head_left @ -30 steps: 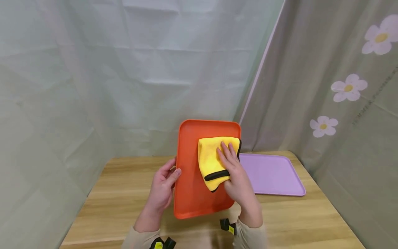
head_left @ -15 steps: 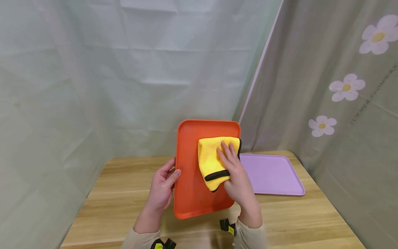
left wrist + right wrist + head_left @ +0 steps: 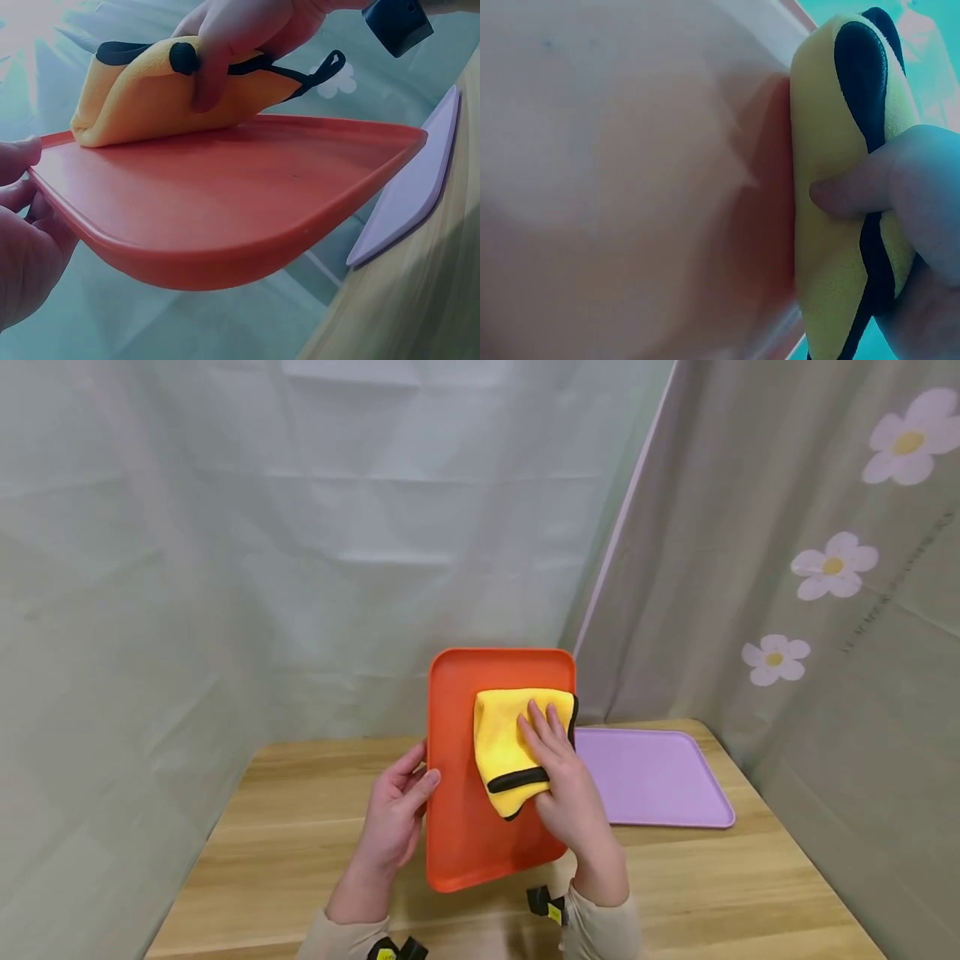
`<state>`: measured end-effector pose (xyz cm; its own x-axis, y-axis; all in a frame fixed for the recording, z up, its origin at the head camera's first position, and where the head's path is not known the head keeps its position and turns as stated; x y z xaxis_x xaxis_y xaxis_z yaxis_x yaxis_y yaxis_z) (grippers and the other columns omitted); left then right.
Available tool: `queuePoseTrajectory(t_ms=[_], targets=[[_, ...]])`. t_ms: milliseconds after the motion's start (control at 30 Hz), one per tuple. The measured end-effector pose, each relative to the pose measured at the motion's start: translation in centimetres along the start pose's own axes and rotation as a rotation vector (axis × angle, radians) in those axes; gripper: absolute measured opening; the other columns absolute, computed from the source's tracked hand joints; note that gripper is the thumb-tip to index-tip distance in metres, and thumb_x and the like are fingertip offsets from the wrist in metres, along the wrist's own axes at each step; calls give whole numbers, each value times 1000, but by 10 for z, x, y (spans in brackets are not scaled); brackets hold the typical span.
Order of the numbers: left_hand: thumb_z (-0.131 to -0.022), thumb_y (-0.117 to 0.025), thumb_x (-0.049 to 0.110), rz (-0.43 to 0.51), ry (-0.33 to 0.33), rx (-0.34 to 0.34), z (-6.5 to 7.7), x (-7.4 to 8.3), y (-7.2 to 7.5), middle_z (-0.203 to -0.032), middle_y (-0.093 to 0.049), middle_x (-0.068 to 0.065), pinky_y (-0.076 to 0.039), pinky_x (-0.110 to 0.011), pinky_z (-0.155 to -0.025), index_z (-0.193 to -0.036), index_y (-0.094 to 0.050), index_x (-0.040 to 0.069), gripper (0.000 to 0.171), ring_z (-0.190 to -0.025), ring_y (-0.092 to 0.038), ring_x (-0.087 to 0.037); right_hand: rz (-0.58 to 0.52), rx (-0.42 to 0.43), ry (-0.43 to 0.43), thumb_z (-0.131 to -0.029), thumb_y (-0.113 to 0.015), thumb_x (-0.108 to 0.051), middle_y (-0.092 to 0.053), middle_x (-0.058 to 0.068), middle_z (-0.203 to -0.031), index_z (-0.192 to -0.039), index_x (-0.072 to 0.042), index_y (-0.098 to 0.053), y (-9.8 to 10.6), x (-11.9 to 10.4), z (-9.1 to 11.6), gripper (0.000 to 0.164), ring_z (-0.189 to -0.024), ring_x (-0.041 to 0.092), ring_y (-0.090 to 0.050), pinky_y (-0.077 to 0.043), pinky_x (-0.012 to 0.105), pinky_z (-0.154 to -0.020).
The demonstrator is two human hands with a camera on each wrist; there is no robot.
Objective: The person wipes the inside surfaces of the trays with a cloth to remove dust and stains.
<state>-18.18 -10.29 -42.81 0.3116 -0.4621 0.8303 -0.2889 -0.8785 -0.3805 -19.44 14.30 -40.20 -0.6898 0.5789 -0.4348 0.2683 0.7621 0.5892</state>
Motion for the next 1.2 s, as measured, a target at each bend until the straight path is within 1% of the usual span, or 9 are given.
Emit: queuePoseTrajectory(t_ms=[100,200,333,400,500,600,700,933,1200], targets=[[-108,-56,-4,3,4,1,-2,0,0,-124,-72,-6,-63,-33,-87,-153,-52,-7,45,-105,-73,-17,-3,-9,10,-85,-50,27,-36,6,-171,-159,-5,-49,0,-3,-1,81,-161,32,-22,-28,50,-125],[-108,-56,-4,1,5,14,-3,0,0,-122,-72,-6,-64,-33,-86,-153,-51,-8,45,-104,-73,-17,-5,-26,21,-79,-48,30,-35,6,-171,-160,-6,-48,-3,-6,-3,89,-162,31,-21,-34,51,-122],[-108,-56,-4,-10,1,32,-4,0,0,-123,-72,-7,-64,-33,-86,-154,-48,-11,47,-104,-73,-17,-6,-66,36,-67,-43,33,-33,6,-173,-162,-6,-45,-9,-9,-4,103,-162,32,-18,-47,50,-111],[-108,-56,-4,-12,-1,38,-4,-1,1,-124,-72,-6,-63,-33,-87,-154,-45,-12,49,-105,-72,-17,-7,-80,43,-66,-43,34,-32,6,-173,-162,-6,-45,-11,-11,-4,104,-162,32,-18,-49,50,-109],[-107,-57,-6,-13,-7,45,-3,-2,1,-126,-72,-6,-63,-34,-88,-155,-44,-14,50,-107,-72,-17,-2,-84,52,-67,-45,33,-32,5,-173,-162,-7,-46,-15,-12,-4,103,-162,32,-19,-46,50,-113],[-107,-57,-7,-16,-10,43,-3,-3,0,-128,-71,-7,-63,-34,-90,-154,-43,-14,50,-109,-72,-17,0,-81,53,-69,-46,33,-33,4,-173,-162,-8,-47,-17,-13,-4,101,-162,31,-20,-38,52,-119],[-106,-57,-8,-20,0,43,-1,-4,0,-130,-69,-7,-62,-35,-93,-155,-42,-15,52,-112,-71,-18,-3,-88,59,-70,-47,33,-34,5,-172,-161,-8,-47,-19,-15,-2,100,-162,31,-21,-39,50,-119],[-107,-55,-8,-49,29,60,1,-5,0,-132,-66,-4,-60,-34,-96,-157,-36,-17,54,-115,-71,-17,-1,-130,72,-85,-58,24,-34,4,-172,-162,-11,-48,-22,-21,-2,85,-161,30,-24,-34,51,-123],[-108,-54,-7,-50,37,65,-1,-6,0,-134,-67,-1,-60,-33,-96,-158,-34,-16,55,-116,-70,-16,7,-137,79,-88,-59,22,-34,3,-172,-162,-13,-48,-22,-20,-4,83,-161,29,-22,-34,51,-123]])
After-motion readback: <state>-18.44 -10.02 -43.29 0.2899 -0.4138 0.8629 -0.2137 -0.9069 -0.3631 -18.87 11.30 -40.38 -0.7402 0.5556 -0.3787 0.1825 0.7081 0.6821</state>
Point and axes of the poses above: each hand's wrist, its own z-axis away from the middle knuckle, its own y-axis out of the back of the hand, x = y × z, the point moved 1 cm from there along -z, towards the middle knuckle
